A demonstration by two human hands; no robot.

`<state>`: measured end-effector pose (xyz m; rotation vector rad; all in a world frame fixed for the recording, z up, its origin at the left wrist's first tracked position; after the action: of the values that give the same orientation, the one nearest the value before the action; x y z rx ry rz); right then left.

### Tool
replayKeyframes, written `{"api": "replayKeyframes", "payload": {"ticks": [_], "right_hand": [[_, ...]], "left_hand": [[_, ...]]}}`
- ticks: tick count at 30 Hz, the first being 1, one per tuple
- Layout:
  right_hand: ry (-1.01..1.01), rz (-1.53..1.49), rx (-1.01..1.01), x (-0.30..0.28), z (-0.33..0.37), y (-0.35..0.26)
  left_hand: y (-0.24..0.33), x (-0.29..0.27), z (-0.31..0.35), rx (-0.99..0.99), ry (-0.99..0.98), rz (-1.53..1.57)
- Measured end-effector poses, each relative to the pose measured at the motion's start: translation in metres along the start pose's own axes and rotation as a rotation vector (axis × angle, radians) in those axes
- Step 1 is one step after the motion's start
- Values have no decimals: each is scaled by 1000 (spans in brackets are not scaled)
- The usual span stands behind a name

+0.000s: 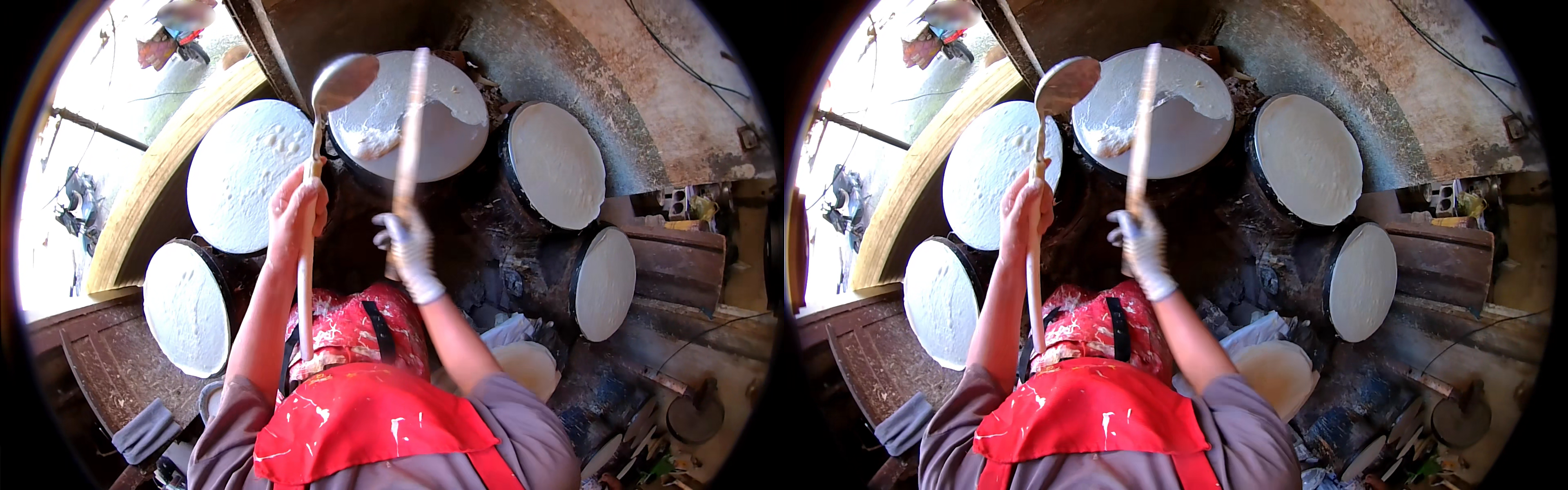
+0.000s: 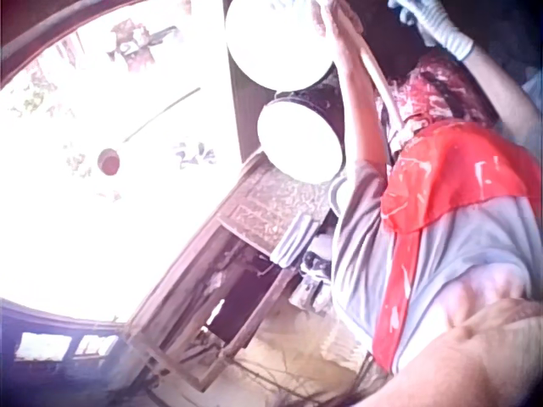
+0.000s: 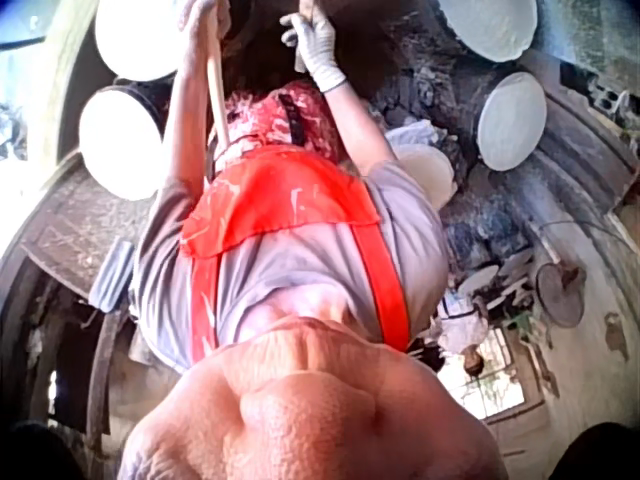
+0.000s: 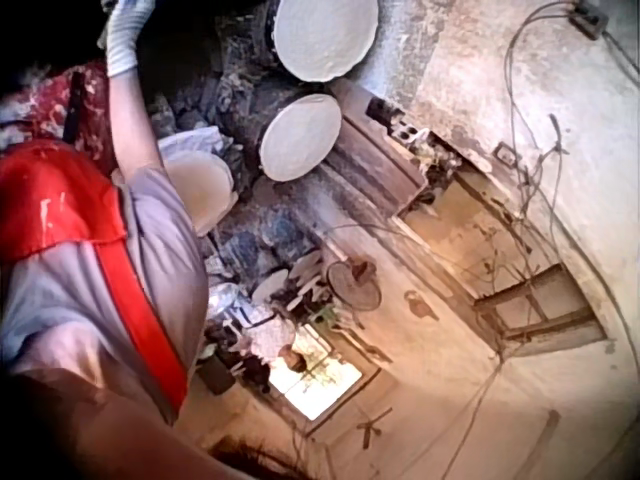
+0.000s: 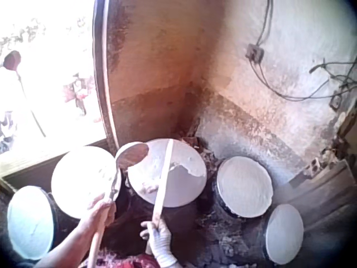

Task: The person spreads a thin layer of white batter onto several circular heated plates using a wooden spreader and a ladle. They then lift the cooked thin sheets from the plates using a long wooden tool and place them onto a stack.

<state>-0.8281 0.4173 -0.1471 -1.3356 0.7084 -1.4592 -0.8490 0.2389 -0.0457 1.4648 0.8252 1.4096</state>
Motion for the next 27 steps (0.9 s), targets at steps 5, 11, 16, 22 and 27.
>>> {"api": "replayKeyframes", "payload": {"ticks": [5, 11, 16, 22, 27], "right_hand": [[-22, -420, 332, 76, -65, 137], [66, -396, 375, 24, 6, 142], [21, -418, 398, -25, 51, 116], [109, -153, 448, -127, 50, 66], [-84, 255, 389, -62, 33, 41]], "left_hand": [[-10, -15, 16, -13, 0, 44], [-47, -57, 50, -106, 85, 101], [-65, -55, 51, -160, 43, 183], [-78, -49, 54, -189, 35, 233], [-90, -35, 56, -205, 86, 308]]}}
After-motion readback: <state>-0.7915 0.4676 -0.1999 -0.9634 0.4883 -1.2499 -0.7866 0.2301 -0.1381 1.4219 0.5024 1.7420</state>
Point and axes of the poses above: each hand's wrist, its own z-axis away from the middle knuckle, its own x-axis out of the palm, y = z × x, the point moved 10 cm from there along -z, towards the middle knuckle, and after that the axes turned 14 degrees about -y, right-handed, at the moved point
